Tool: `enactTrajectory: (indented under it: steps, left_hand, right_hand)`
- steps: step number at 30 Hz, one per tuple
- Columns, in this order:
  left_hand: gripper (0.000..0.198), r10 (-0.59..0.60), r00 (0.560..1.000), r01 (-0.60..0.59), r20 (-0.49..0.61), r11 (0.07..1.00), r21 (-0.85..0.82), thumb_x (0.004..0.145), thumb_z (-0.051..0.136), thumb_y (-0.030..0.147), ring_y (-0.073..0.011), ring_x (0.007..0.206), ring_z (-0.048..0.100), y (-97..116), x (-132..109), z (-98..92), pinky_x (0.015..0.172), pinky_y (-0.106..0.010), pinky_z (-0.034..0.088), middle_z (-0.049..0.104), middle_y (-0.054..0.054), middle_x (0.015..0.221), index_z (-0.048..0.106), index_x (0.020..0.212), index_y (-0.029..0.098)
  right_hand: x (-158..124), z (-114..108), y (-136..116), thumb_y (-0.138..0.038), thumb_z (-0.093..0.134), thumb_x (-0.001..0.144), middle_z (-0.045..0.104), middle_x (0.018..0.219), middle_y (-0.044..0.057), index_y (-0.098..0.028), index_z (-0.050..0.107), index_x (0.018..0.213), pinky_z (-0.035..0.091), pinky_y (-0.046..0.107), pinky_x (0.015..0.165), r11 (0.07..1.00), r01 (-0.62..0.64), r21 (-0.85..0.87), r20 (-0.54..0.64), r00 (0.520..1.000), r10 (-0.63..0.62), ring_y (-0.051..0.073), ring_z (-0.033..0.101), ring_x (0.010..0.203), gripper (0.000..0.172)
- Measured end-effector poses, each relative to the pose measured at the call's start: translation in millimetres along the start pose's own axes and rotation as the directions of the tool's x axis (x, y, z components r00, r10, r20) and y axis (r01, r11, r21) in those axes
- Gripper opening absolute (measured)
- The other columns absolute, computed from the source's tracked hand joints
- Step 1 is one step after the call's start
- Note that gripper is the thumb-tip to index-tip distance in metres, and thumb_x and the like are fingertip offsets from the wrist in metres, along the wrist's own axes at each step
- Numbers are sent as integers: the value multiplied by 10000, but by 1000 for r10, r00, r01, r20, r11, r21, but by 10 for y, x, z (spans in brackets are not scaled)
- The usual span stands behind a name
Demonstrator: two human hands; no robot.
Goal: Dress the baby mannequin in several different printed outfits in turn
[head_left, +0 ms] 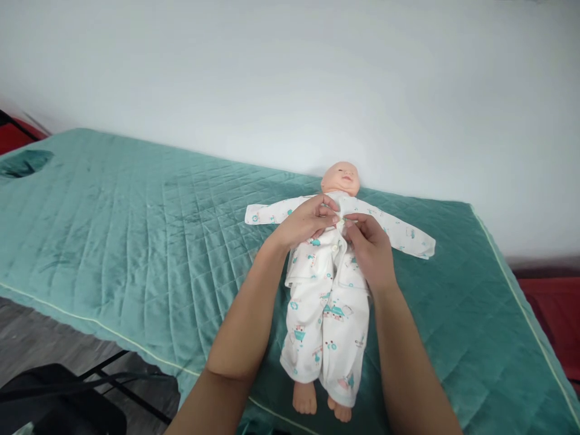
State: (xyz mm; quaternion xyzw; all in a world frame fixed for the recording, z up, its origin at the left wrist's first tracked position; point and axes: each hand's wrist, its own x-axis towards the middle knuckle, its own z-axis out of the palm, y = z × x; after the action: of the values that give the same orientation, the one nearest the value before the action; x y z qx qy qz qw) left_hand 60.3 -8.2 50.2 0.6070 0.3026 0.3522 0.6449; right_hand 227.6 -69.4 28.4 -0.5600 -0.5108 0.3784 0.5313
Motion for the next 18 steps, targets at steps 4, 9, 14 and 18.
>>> enactTrajectory:
  steps: [4, 9, 14, 18]
  left_hand:
    - [197, 2, 1000, -3, 20, 999, 44, 870, 647, 249, -37, 445, 412, 13, -11, -31, 410, -178, 283, 522, 80, 655, 526, 1020, 208]
    - [224, -20, 1000, 18, 19, 997, 81, 857, 647, 249, -43, 462, 470, 17, 0, -57, 424, -175, 333, 566, 67, 700, 527, 1042, 212]
    - [238, -60, 998, 61, -10, 992, 107, 854, 653, 269, -57, 487, 541, 60, -2, -46, 440, -173, 362, 601, 54, 717, 533, 1052, 215]
    - [285, -66, 998, 67, -13, 993, 102, 842, 682, 295, -59, 505, 558, 69, -9, -39, 456, -172, 377, 606, 48, 726, 544, 1079, 218]
  right_hand:
    - [7, 34, -21, -405, 662, 882, 559, 656, -52, -235, 662, 998, 396, 263, 600, 999, -33, -29, -39, 999, 32, 120, 499, 620, 206]
    - [8, 36, -55, -380, 668, 878, 514, 624, -66, -233, 665, 996, 382, 253, 591, 999, -36, -36, -36, 999, 35, 111, 467, 602, 188]
    - [20, 28, -53, -383, 678, 866, 510, 647, -58, -235, 677, 974, 384, 252, 594, 998, -48, -40, -29, 998, 47, 113, 452, 613, 183]
    - [33, 15, -54, -393, 686, 852, 491, 646, -51, -227, 694, 953, 386, 260, 599, 997, -55, -50, -20, 998, 54, 120, 442, 613, 195]
